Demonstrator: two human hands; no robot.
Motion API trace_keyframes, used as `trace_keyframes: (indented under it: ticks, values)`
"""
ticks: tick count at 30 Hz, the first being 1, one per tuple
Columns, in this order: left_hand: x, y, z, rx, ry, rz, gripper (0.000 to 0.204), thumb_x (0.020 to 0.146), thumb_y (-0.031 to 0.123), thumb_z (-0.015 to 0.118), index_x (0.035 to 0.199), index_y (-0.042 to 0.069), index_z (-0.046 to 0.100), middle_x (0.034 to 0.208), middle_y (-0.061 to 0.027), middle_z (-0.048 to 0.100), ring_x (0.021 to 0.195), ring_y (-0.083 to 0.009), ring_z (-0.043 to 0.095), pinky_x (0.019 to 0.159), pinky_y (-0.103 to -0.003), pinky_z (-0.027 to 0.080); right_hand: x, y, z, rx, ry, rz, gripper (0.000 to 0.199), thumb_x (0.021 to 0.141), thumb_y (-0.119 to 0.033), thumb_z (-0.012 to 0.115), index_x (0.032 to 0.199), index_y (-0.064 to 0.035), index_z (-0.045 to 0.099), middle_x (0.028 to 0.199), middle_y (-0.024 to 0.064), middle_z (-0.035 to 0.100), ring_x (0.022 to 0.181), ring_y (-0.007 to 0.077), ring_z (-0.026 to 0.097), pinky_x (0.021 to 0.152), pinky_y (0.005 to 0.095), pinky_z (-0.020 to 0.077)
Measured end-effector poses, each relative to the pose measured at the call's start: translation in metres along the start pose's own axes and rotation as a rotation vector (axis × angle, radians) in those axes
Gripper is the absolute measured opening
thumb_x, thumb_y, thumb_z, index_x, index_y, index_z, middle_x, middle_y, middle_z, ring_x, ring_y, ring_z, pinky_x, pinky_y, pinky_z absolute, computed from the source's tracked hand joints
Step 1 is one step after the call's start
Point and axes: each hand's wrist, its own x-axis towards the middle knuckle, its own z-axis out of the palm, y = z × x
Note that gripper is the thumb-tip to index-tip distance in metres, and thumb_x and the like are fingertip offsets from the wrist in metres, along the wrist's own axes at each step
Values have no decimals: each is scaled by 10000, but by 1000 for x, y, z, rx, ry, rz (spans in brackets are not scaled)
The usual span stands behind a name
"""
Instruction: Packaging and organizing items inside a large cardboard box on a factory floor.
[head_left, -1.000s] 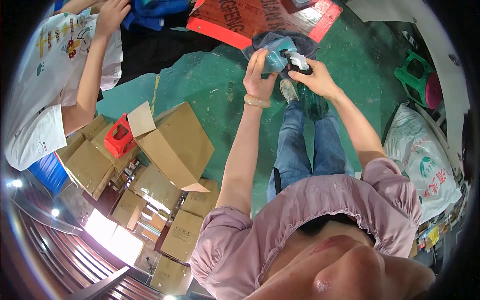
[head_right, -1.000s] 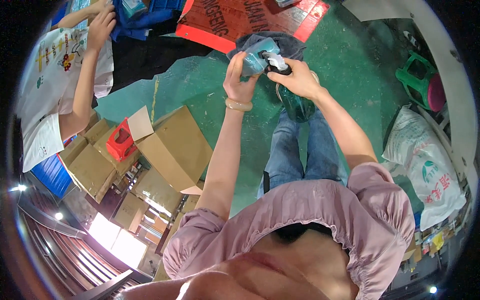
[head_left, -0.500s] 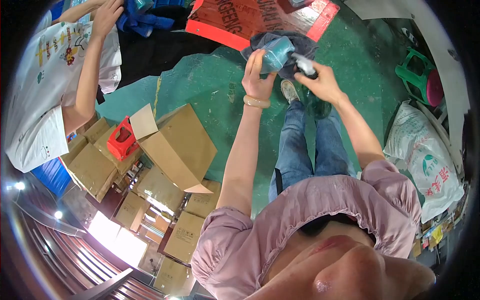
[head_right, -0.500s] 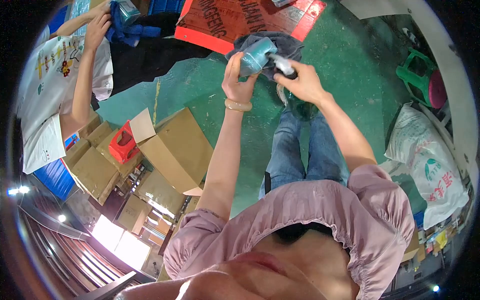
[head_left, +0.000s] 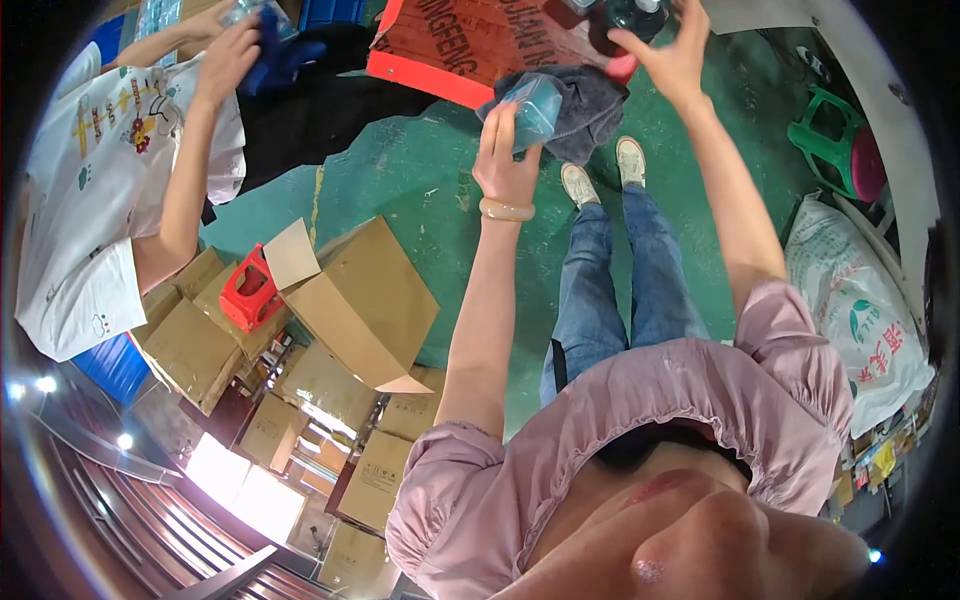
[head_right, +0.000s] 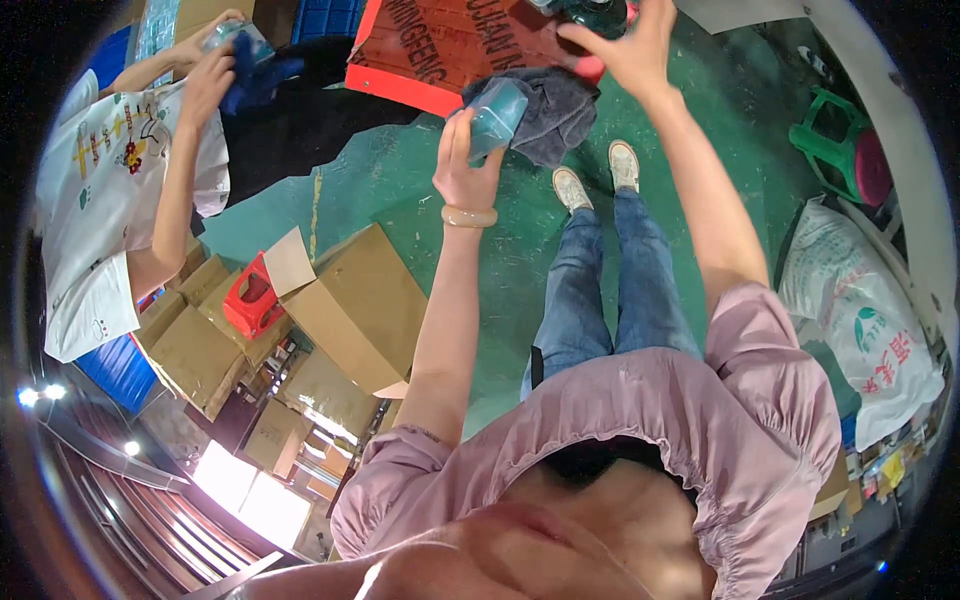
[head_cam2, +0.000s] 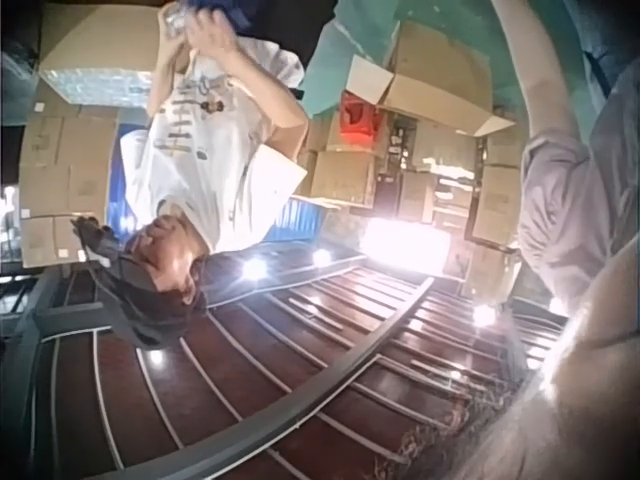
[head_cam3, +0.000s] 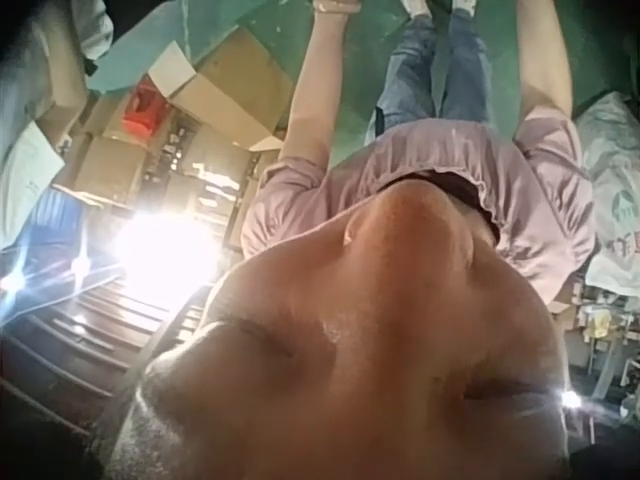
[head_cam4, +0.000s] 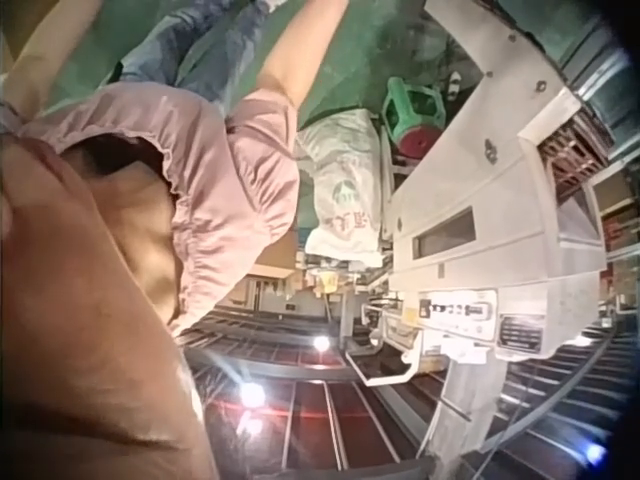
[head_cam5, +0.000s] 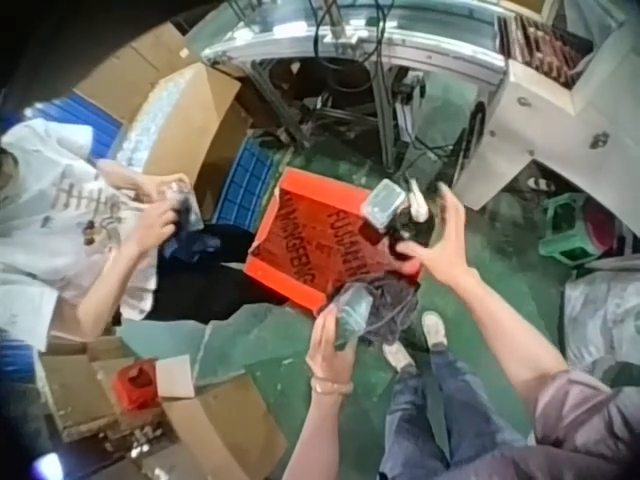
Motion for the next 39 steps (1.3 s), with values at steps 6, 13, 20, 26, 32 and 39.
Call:
trace_keyframes:
  ticks: [6,13,20,26,32,39]
  values:
    - [11,14,18,-28,-6,14,570,644,78,762,1171,84,544,1141,-115,574,1020,-308,582,817,-368,507,-136,19,-11,-73,-306,549,368,739,-175,744,1039,-21,598,957,69,574,791,169,566,690,286,471]
    - [14,3,4,-17,-12,-9,572,641,56,744,1176,86,542,1156,-124,560,1012,-319,582,797,-370,512,-107,-53,19,261,-447,483,116,797,-95,647,903,-48,653,873,88,622,758,217,607,673,302,486]
    - [19,6,9,-36,-43,39,607,622,14,711,1196,89,529,1180,-125,548,1004,-326,584,780,-374,518,-88,-40,34,200,-455,310,97,802,-103,613,867,-47,658,854,110,633,766,279,619,676,338,498]
    - [25,-3,7,-13,-68,73,649,605,2,705,1220,95,520,1182,-124,549,1007,-323,584,790,-371,513,-76,-34,51,141,-446,226,118,807,-130,587,857,-52,659,853,113,638,793,295,620,687,370,498]
    - [25,3,8,-19,-32,84,637,609,5,705,1215,91,527,1183,-124,549,1005,-318,585,796,-367,511,-80,-32,43,182,-463,301,115,795,-124,590,849,-51,661,855,113,641,789,302,618,696,375,498]
    - [29,-3,7,-60,-21,104,639,592,-17,721,1197,81,542,1165,-125,552,1012,-319,573,818,-360,506,-84,-30,48,217,-442,341,118,789,-120,598,846,-42,667,854,116,644,791,300,620,704,371,498]
